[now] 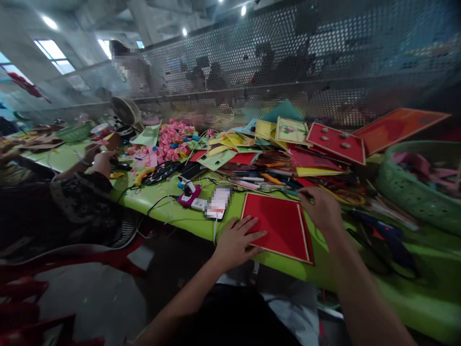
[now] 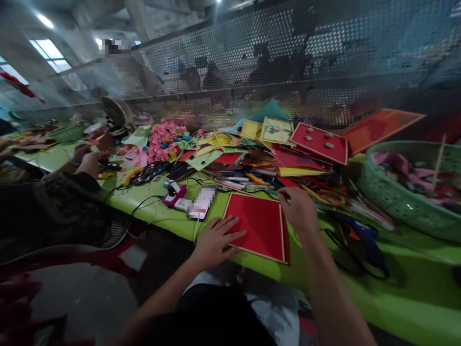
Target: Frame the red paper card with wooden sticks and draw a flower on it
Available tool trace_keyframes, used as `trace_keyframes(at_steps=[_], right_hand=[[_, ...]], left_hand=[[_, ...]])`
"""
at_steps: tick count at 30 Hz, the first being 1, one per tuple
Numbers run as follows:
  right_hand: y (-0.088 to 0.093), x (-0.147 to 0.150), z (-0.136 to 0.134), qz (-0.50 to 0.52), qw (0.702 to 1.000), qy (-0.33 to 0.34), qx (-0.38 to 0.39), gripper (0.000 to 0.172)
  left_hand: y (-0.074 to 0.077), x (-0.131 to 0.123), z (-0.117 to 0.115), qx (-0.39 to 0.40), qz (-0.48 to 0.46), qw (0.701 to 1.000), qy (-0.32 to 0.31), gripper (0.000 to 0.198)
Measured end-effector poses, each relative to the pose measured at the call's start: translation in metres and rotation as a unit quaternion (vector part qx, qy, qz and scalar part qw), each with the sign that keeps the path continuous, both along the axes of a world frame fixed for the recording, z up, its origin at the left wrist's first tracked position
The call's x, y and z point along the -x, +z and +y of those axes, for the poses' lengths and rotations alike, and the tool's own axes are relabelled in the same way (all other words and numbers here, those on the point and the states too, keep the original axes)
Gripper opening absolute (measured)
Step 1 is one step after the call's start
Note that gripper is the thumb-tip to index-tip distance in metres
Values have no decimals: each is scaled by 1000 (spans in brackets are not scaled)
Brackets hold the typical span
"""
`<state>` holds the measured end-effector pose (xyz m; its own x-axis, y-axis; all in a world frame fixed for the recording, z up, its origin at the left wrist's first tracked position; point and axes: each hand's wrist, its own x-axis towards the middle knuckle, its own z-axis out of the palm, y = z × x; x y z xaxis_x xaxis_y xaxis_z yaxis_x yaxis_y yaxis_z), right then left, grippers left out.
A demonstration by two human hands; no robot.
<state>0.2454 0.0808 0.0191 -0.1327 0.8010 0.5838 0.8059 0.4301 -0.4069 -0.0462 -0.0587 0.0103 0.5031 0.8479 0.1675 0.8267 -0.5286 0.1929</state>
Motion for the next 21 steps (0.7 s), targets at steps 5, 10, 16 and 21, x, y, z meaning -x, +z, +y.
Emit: trace_keyframes(at_steps=[5, 10, 16, 21], right_hand=[[-1, 5, -1, -1, 1000, 16, 11, 25], [2, 13, -7, -2, 1000, 24, 14, 23], [10, 24, -15, 1, 999, 50, 21, 20], [17, 30, -20, 16, 997, 63, 36, 18]], left_hand=[[0, 0, -1, -16, -20, 1000, -1, 50], [1, 3, 2, -42, -24, 999, -12, 51], [1, 8, 16, -74, -34, 996, -36, 52], [-12, 8, 48, -188, -74, 977, -68, 45]])
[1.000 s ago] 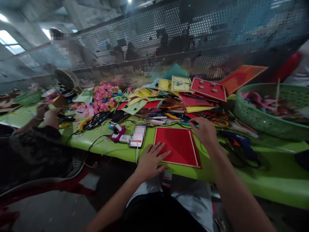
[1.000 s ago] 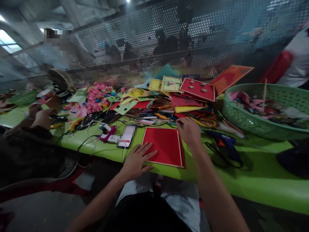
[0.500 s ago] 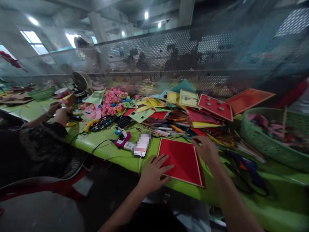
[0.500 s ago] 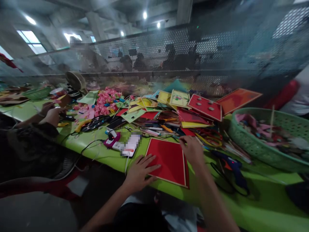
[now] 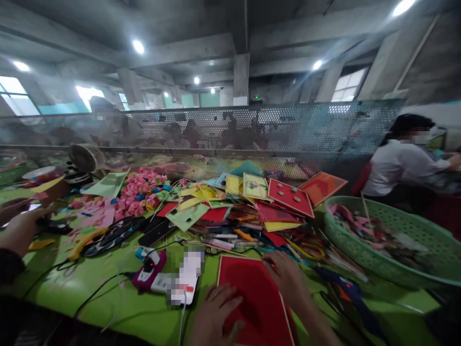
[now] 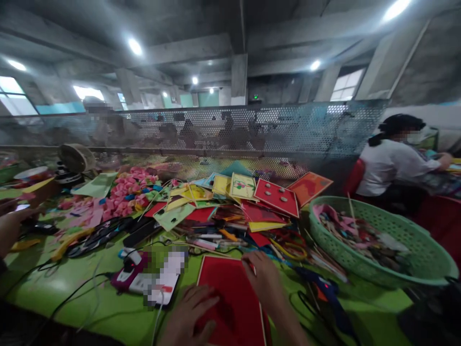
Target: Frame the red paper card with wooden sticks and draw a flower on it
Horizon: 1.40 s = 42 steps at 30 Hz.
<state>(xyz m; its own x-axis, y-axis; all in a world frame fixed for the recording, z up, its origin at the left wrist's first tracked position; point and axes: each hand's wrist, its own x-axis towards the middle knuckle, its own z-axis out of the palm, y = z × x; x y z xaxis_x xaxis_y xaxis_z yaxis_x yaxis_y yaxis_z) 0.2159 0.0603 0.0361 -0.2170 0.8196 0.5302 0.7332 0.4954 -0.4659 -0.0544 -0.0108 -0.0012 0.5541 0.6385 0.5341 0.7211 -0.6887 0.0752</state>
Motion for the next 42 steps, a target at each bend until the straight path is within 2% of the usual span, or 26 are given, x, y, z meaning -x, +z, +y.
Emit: trace_keyframes(at_steps=[4, 9, 13, 16, 18, 20, 23, 28, 34, 37, 42], right_hand=[[2, -1, -2, 19, 1000, 5, 18, 18], [1, -1, -4, 39, 999, 14, -3, 14], [2, 3, -9, 53, 998, 25, -21, 15], [6, 3, -12, 44, 999, 23, -13, 14], [9, 1, -13, 34, 999, 25, -9, 13], [11, -3, -14, 21, 1000, 21, -5, 12], [13, -8, -13, 11, 1000, 8, 15, 12], [14, -14, -13, 9, 1000, -27, 8, 12], [9, -23, -10, 6, 998, -58, -4, 11], [4, -24, -7, -5, 998, -57, -2, 12], [-3, -17, 1, -18, 998, -28, 57, 18]], left_hand=[[-17, 1, 30, -122, 16, 991, -48, 39], [-28, 2, 48, -136, 43, 987, -81, 25], [-27, 1, 47, -104, 56, 989, -83, 34], [-18, -2, 37, -50, 55, 994, -81, 47], [-6, -6, 27, 64, 35, 995, -72, 46], [7, -11, 17, 152, 5, 988, -37, 41], [20, -15, 8, 214, -26, 976, -25, 39], [15, -15, 3, 245, -48, 968, -21, 33], [12, -13, 0, 255, -57, 965, -24, 36], [14, -13, -1, 259, -60, 963, -31, 37], [17, -13, 0, 262, -68, 962, -44, 38]])
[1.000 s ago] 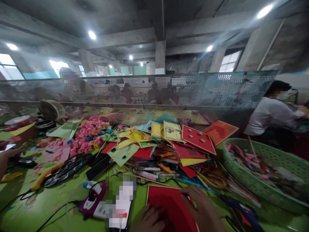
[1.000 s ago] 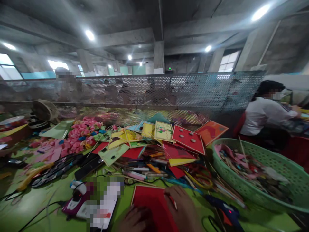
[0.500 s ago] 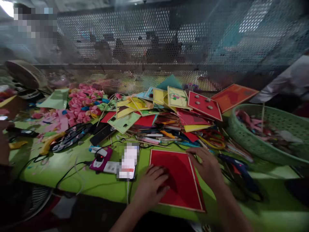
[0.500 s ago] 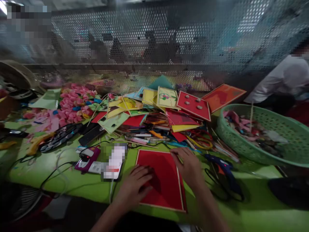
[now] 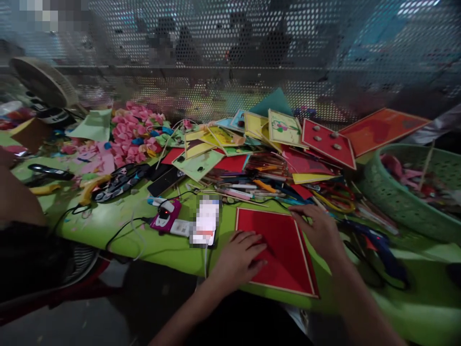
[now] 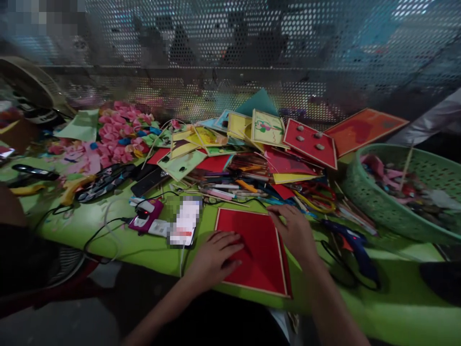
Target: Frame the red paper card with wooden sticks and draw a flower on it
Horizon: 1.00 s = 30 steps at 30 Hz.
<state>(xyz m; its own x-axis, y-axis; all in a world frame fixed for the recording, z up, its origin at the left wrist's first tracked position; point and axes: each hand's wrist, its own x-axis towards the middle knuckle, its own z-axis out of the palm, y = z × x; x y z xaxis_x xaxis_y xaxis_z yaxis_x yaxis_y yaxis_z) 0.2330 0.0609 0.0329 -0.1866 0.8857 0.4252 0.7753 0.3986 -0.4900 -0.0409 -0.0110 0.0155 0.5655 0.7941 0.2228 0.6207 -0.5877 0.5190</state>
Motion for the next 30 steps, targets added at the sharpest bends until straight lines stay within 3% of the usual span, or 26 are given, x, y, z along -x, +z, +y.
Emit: trace_keyframes(at_steps=[6, 11, 18, 30], right_hand=[[2, 18, 11, -43, 996, 63, 55, 22], [6, 39, 26, -113, 988, 99, 43, 25], [8, 74, 53, -256, 963, 76, 27, 17], [20, 88, 70, -268, 963, 37, -12, 22]], left_hand=[[-1, 0, 0, -5, -1, 1000, -4, 37], [-3, 0, 0, -13, 3, 1000, -1, 36], [-2, 0, -1, -18, 1, 1000, -3, 37], [-2, 0, 0, -17, 5, 1000, -11, 37]])
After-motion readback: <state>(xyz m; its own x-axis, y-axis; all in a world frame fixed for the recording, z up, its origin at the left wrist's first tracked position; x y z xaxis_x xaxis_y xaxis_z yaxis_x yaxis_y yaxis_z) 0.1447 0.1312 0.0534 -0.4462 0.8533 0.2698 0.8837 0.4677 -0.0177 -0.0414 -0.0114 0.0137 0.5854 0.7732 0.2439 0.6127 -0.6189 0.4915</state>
